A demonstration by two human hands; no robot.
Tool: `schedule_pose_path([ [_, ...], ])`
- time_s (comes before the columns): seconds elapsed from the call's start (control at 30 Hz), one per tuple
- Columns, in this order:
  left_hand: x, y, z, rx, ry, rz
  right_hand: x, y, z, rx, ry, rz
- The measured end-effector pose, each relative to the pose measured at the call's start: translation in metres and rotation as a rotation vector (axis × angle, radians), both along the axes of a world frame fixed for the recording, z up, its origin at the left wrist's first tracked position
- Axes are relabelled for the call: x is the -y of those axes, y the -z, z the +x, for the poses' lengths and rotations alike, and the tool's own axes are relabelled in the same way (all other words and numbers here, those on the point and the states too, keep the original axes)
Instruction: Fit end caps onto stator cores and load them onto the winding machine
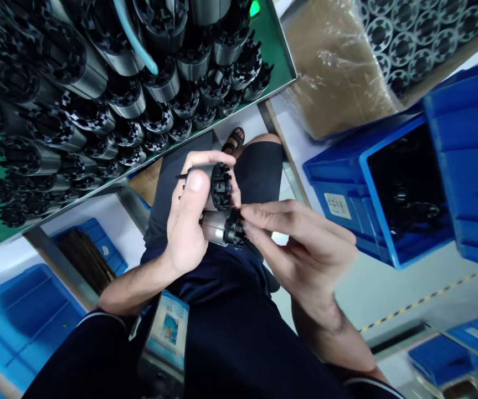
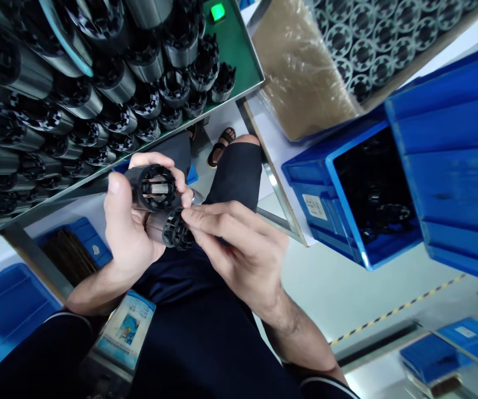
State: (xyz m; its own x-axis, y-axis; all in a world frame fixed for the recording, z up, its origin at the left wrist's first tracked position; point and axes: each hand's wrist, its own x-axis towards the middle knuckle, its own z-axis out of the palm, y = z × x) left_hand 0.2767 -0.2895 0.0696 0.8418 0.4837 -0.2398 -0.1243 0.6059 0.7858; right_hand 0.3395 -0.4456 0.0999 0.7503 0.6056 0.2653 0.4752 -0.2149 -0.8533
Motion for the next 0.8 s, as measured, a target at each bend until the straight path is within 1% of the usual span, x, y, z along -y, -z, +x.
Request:
schedule_pose_path([
  [0.1, 0.000, 0.002, -0.002, 0.020, 0.005, -0.004, 0.001, -0.001, -0.001, 0.042, 0.033, -0.028],
  [0.2, -0.002, 0.003, -0.004, -0.013, 0.044, -0.006, 0.003, 0.000, -0.004, 0.092, 0.045, -0.046],
  [0.27, -0.002, 0.003, -0.004, -0.018, 0.080, 0.007, 0.002, 0.002, -0.007, 0.132, 0.052, -0.061],
  [0.33, -0.001, 0.001, -0.004, -0.020, 0.087, 0.008, -0.002, 0.006, -0.011, 0.196, 0.098, -0.074],
  [0.4, 0.001, -0.002, -0.003, -0.035, 0.064, -0.008, -0.008, 0.010, -0.016, 0.261, 0.174, -0.048],
  [0.47, 0.002, -0.005, -0.003, -0.060, 0.036, -0.031, -0.013, 0.012, -0.018, 0.275, 0.227, 0.018],
  [0.5, 0.002, -0.006, -0.002, -0.070, 0.031, -0.047, -0.014, 0.012, -0.019, 0.249, 0.222, 0.025],
  [0.57, 0.002, -0.009, -0.002, -0.080, 0.041, -0.090, -0.015, 0.011, -0.018, 0.190, 0.161, -0.017],
  [0.67, 0.001, -0.014, -0.001, -0.117, 0.052, -0.169, -0.011, 0.010, -0.016, 0.209, 0.055, -0.104],
  [0.73, 0.000, -0.014, 0.000, -0.172, 0.027, -0.208, -0.007, 0.008, -0.014, 0.251, 0.024, -0.084],
  [0.8, -0.001, -0.011, 0.001, -0.195, -0.022, -0.203, -0.002, 0.001, -0.010, 0.202, -0.038, -0.085],
])
